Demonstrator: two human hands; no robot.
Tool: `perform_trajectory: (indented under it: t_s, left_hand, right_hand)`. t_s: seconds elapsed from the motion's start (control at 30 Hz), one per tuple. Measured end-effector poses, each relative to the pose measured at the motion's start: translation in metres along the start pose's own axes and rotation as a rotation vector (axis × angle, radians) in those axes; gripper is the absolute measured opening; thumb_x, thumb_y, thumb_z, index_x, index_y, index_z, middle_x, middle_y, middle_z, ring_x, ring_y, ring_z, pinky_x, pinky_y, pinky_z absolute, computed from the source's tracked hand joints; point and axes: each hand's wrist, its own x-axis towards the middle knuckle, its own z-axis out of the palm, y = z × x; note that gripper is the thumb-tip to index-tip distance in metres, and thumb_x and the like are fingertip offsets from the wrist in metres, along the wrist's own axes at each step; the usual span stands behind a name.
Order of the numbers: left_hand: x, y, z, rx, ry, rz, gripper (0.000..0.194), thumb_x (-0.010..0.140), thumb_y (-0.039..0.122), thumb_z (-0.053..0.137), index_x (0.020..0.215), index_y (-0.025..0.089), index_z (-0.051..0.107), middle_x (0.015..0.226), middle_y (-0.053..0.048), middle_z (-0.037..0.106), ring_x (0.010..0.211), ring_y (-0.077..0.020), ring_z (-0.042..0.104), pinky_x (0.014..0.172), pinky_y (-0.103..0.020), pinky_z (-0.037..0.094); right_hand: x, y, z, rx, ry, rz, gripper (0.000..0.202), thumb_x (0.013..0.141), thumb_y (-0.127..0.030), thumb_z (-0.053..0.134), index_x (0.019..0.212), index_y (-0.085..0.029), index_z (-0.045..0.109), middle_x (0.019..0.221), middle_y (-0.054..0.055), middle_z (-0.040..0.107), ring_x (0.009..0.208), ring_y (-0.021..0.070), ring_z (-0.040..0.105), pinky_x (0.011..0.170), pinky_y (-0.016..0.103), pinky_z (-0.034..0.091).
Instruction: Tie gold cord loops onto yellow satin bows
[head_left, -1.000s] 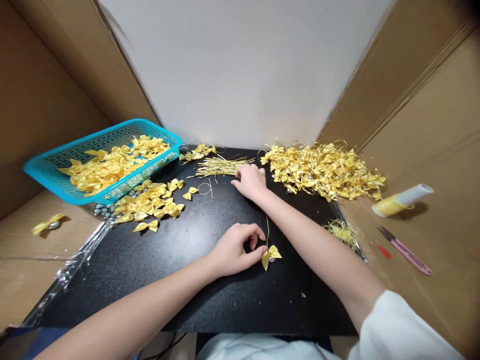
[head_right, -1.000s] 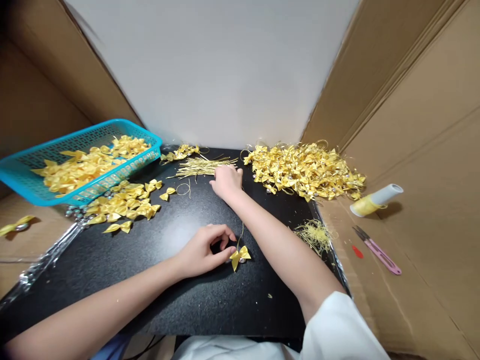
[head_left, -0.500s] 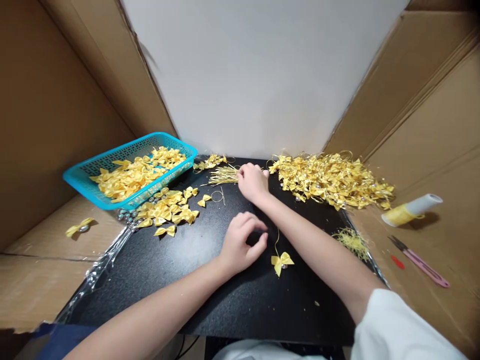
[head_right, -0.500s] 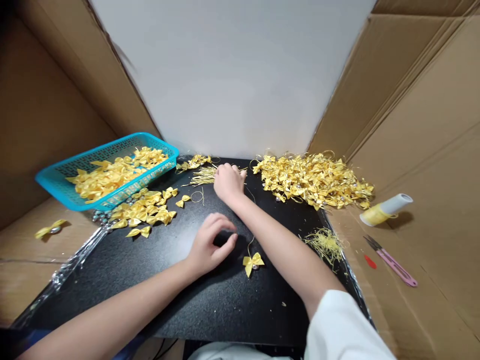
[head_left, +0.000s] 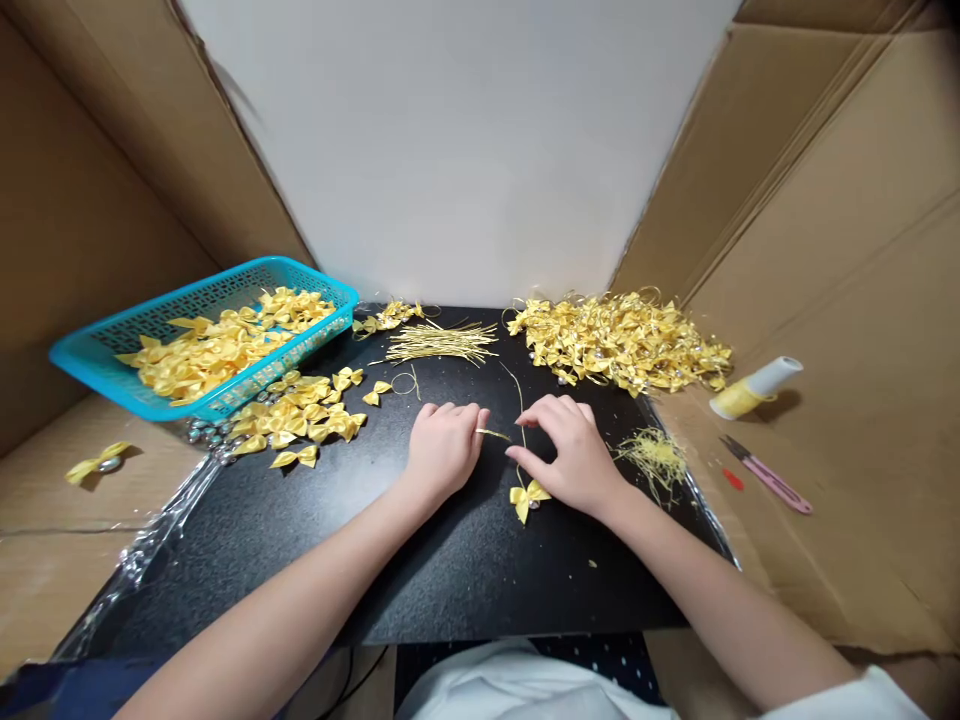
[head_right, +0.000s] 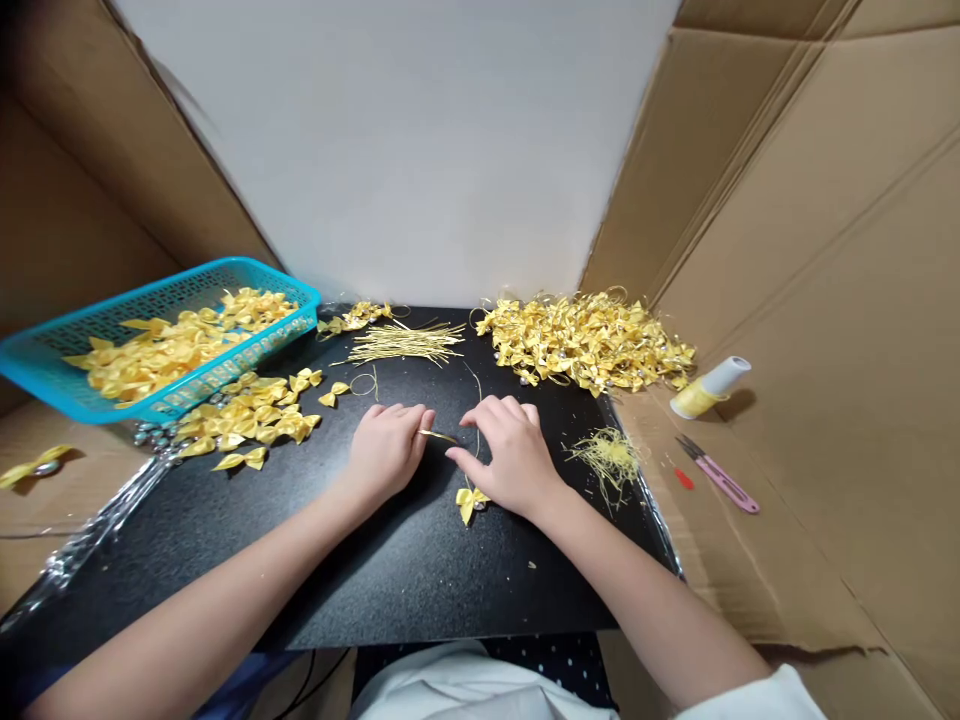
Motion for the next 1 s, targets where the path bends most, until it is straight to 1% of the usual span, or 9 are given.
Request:
perform_trajectory:
  t_s: [0.07, 0.13, 0.2, 0.37, 0.57, 0.63, 0.7, 0.83, 1.0]
  left_hand:
    - [-0.001, 0.005, -0.001, 0.051, -0.002, -0.021, 0.039, 0.099, 0.028, 0.030, 0.076, 0.018, 0.060, 0.071, -0.011, 0.070, 0.073, -0.0248, 0.063, 0.068, -0.036, 0.034]
    - [-0.001, 0.009, -0.001, 0.118, -0.012, -0.029, 0.039, 0.099, 0.029, 0.030, 0.077, 0.018, 0.060, 0.071, -0.011, 0.070, 0.073, -0.0248, 0.064, 0.066, -0.036, 0.033]
    - [-0.002, 0.012, -0.002, 0.175, -0.028, -0.029, 0.038, 0.099, 0.029, 0.030, 0.078, 0.018, 0.060, 0.071, -0.010, 0.070, 0.073, -0.0246, 0.064, 0.065, -0.035, 0.033]
    - [-0.006, 0.015, -0.003, 0.093, -0.106, -0.034, 0.034, 0.099, 0.030, 0.032, 0.080, 0.019, 0.057, 0.075, -0.008, 0.067, 0.072, -0.0229, 0.061, 0.065, -0.034, 0.034]
    - [-0.013, 0.009, -0.008, -0.002, -0.054, 0.035, 0.023, 0.096, 0.033, 0.040, 0.085, 0.019, 0.056, 0.095, -0.009, 0.062, 0.087, -0.0245, 0.054, 0.074, -0.036, 0.037]
    - [-0.015, 0.007, -0.010, -0.058, -0.030, 0.059, 0.017, 0.089, 0.035, 0.050, 0.087, 0.019, 0.055, 0.092, -0.008, 0.062, 0.088, -0.0244, 0.054, 0.075, -0.036, 0.037]
    - [-0.016, 0.004, -0.011, -0.100, 0.005, 0.073, 0.020, 0.084, 0.038, 0.057, 0.089, 0.019, 0.056, 0.089, -0.006, 0.062, 0.086, -0.0236, 0.055, 0.075, -0.036, 0.037]
    - [-0.017, 0.001, -0.009, -0.130, -0.013, 0.083, 0.026, 0.085, 0.044, 0.059, 0.093, 0.019, 0.064, 0.075, -0.002, 0.063, 0.075, -0.0197, 0.058, 0.069, -0.032, 0.037]
    - [-0.015, 0.001, -0.004, -0.233, -0.087, 0.033, 0.023, 0.089, 0.031, 0.053, 0.083, 0.018, 0.072, 0.068, -0.003, 0.067, 0.061, -0.0145, 0.058, 0.060, -0.027, 0.038]
  right_hand:
    - [-0.004, 0.000, 0.007, -0.091, 0.028, -0.068, 0.016, 0.084, -0.034, 0.067, 0.091, -0.019, 0.064, 0.089, 0.004, 0.069, 0.085, 0.0203, 0.056, 0.079, 0.035, 0.030]
    - [-0.006, 0.001, 0.013, -0.139, 0.032, -0.112, 0.012, 0.090, -0.029, 0.060, 0.086, -0.019, 0.066, 0.083, 0.003, 0.070, 0.079, 0.0185, 0.056, 0.076, 0.035, 0.028]
    - [-0.007, 0.002, 0.016, -0.170, 0.038, -0.123, 0.017, 0.094, -0.025, 0.054, 0.083, -0.019, 0.067, 0.080, 0.003, 0.071, 0.076, 0.0175, 0.056, 0.074, 0.035, 0.027]
    - [-0.007, 0.005, 0.021, -0.209, 0.052, -0.073, 0.019, 0.090, -0.017, 0.051, 0.076, -0.018, 0.064, 0.073, 0.003, 0.067, 0.073, 0.0169, 0.057, 0.073, 0.033, 0.028]
    - [-0.008, 0.011, 0.020, -0.205, 0.182, 0.017, 0.014, 0.085, -0.015, 0.053, 0.073, -0.019, 0.059, 0.075, 0.003, 0.066, 0.073, 0.0177, 0.058, 0.074, 0.032, 0.033]
    - [-0.008, 0.014, 0.019, -0.208, 0.200, 0.022, 0.015, 0.085, -0.016, 0.052, 0.073, -0.019, 0.059, 0.075, 0.003, 0.066, 0.073, 0.0179, 0.058, 0.074, 0.031, 0.034]
    - [-0.008, 0.016, 0.017, -0.214, 0.202, 0.020, 0.016, 0.086, -0.016, 0.052, 0.073, -0.019, 0.060, 0.074, 0.004, 0.066, 0.072, 0.0180, 0.059, 0.074, 0.032, 0.034]
    - [-0.008, 0.017, 0.016, -0.227, 0.213, 0.012, 0.016, 0.086, -0.015, 0.052, 0.072, -0.019, 0.060, 0.073, 0.004, 0.066, 0.071, 0.0180, 0.059, 0.073, 0.032, 0.035]
    - [-0.008, 0.018, 0.020, -0.191, 0.217, 0.017, 0.017, 0.087, -0.015, 0.051, 0.073, -0.018, 0.060, 0.073, 0.004, 0.065, 0.072, 0.0180, 0.058, 0.073, 0.031, 0.038]
